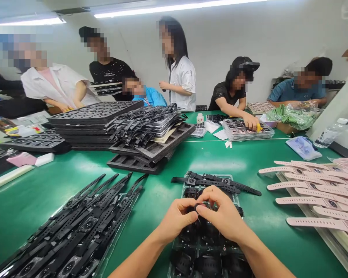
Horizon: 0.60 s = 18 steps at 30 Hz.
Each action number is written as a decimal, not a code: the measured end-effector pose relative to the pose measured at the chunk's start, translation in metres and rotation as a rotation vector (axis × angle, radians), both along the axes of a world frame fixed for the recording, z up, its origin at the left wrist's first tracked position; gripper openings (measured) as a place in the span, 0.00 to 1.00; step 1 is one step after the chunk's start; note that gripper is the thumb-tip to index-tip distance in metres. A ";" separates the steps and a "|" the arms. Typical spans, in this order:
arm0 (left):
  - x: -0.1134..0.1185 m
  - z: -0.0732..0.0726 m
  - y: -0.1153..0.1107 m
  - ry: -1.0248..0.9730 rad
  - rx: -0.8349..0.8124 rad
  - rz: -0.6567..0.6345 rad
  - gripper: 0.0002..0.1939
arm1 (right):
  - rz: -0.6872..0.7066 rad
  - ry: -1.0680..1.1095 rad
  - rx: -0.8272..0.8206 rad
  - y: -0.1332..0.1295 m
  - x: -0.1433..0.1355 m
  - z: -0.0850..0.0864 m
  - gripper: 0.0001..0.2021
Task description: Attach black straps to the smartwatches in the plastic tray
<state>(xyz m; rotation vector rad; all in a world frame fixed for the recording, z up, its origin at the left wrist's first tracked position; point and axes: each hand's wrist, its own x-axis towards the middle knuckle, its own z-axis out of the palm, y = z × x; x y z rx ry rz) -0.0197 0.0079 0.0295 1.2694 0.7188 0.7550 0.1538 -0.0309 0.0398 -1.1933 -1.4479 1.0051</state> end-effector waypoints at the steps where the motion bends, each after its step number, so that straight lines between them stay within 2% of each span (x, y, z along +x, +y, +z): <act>1: 0.001 -0.001 0.000 0.001 -0.018 -0.006 0.24 | -0.003 0.029 -0.004 0.000 0.001 0.001 0.03; 7: 0.003 -0.005 0.002 0.045 -0.077 -0.072 0.23 | -0.142 0.386 -0.115 0.002 -0.008 -0.001 0.15; 11: 0.003 -0.006 0.001 0.094 -0.149 -0.254 0.25 | -0.239 0.514 -0.054 0.009 -0.008 0.000 0.18; 13: 0.005 -0.007 -0.001 0.105 -0.164 -0.295 0.26 | -0.293 0.541 -0.018 0.012 -0.004 0.001 0.18; 15: 0.006 -0.008 -0.002 0.103 -0.120 -0.237 0.26 | -0.316 0.529 0.001 0.012 0.000 0.000 0.18; 18: 0.006 -0.007 -0.002 0.190 0.079 -0.040 0.20 | -0.258 0.370 0.003 0.009 0.001 -0.004 0.16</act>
